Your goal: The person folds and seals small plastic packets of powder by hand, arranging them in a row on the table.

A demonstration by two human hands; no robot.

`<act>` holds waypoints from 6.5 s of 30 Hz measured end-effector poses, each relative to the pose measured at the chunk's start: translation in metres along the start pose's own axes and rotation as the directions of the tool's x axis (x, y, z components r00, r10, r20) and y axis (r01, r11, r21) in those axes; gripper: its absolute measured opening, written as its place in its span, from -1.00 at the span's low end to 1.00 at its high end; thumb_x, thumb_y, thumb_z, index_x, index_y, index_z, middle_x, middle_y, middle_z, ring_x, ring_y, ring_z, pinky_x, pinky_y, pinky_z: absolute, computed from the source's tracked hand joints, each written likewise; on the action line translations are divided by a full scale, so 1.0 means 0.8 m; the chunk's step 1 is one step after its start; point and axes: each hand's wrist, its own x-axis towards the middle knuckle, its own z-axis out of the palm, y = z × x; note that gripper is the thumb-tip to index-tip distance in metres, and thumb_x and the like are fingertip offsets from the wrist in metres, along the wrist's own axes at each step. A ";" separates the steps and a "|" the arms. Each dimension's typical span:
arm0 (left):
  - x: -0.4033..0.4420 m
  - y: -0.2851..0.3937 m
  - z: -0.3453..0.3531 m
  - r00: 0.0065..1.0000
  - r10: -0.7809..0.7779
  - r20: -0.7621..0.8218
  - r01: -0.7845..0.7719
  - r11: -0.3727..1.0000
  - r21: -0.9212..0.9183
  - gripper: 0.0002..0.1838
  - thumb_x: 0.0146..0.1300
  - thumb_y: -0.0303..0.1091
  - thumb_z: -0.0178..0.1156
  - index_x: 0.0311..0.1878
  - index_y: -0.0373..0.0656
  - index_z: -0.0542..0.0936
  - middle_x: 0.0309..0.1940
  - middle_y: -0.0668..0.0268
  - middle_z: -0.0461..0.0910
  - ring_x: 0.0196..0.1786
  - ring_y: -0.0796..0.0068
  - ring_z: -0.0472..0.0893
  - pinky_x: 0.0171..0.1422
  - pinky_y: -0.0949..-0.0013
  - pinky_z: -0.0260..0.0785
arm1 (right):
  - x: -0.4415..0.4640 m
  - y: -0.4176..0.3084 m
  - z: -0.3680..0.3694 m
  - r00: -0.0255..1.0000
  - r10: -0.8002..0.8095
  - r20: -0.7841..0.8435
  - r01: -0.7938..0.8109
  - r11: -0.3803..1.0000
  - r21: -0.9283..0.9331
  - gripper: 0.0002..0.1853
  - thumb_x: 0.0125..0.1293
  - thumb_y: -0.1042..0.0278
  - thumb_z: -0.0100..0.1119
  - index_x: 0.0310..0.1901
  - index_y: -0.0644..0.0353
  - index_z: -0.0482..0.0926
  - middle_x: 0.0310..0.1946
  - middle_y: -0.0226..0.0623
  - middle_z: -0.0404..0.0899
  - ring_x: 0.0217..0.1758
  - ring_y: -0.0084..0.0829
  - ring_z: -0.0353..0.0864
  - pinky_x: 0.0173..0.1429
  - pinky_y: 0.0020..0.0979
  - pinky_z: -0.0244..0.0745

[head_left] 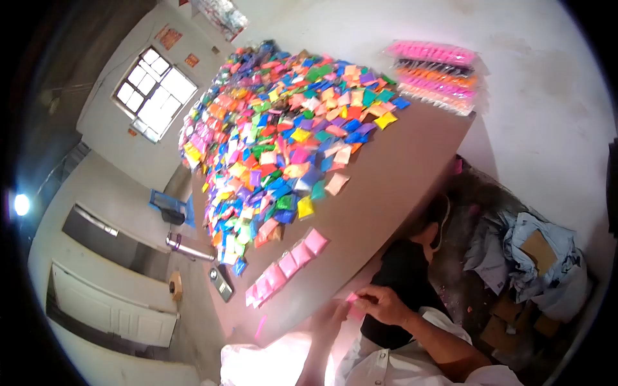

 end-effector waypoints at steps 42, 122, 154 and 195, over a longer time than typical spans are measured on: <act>-0.008 0.011 0.018 0.990 -0.092 0.112 0.117 0.962 -0.247 -0.68 0.45 -0.25 0.32 0.04 -0.35 0.63 -0.30 0.31 0.69 -0.27 0.57 0.62 -0.14 0.49 0.50 | 0.004 0.008 0.002 0.993 0.114 -0.012 -0.110 0.980 0.165 -0.83 0.40 0.35 0.38 -0.18 0.29 0.68 -0.39 -0.41 0.70 -0.40 -0.66 0.60 -0.32 -0.57 0.51; 0.001 -0.043 0.021 0.999 0.015 -0.043 -0.023 0.980 -0.197 -0.71 0.47 -0.24 0.24 -0.03 -0.33 0.70 -0.26 0.27 0.72 -0.21 0.54 0.64 -0.07 0.42 0.49 | 0.000 -0.014 0.008 0.997 0.044 -0.063 -0.042 0.999 0.033 -0.85 0.45 0.35 0.33 -0.19 0.27 0.66 -0.46 -0.53 0.58 -0.41 -0.73 0.50 -0.33 -0.59 0.43; -0.014 -0.014 0.041 0.997 -0.077 0.027 0.081 0.911 -0.404 -0.78 0.40 -0.35 0.35 -0.08 -0.31 0.61 -0.30 0.23 0.71 -0.34 0.58 0.60 -0.18 0.48 0.45 | 0.000 -0.011 -0.008 0.992 0.129 0.013 -0.128 0.962 0.242 -0.77 0.41 0.37 0.27 -0.01 0.32 0.66 -0.29 -0.40 0.67 -0.23 -0.65 0.62 -0.15 -0.50 0.56; -0.007 -0.016 0.032 0.997 -0.014 -0.080 -0.014 0.944 -0.331 -0.87 0.42 -0.41 0.31 -0.09 -0.27 0.68 -0.30 0.41 0.67 -0.23 0.67 0.56 -0.06 0.54 0.40 | -0.005 0.007 -0.001 0.999 0.009 -0.045 -0.008 1.000 0.023 -0.86 0.37 0.42 0.28 -0.16 0.32 0.63 -0.38 -0.23 0.62 -0.32 -0.51 0.57 -0.19 -0.43 0.49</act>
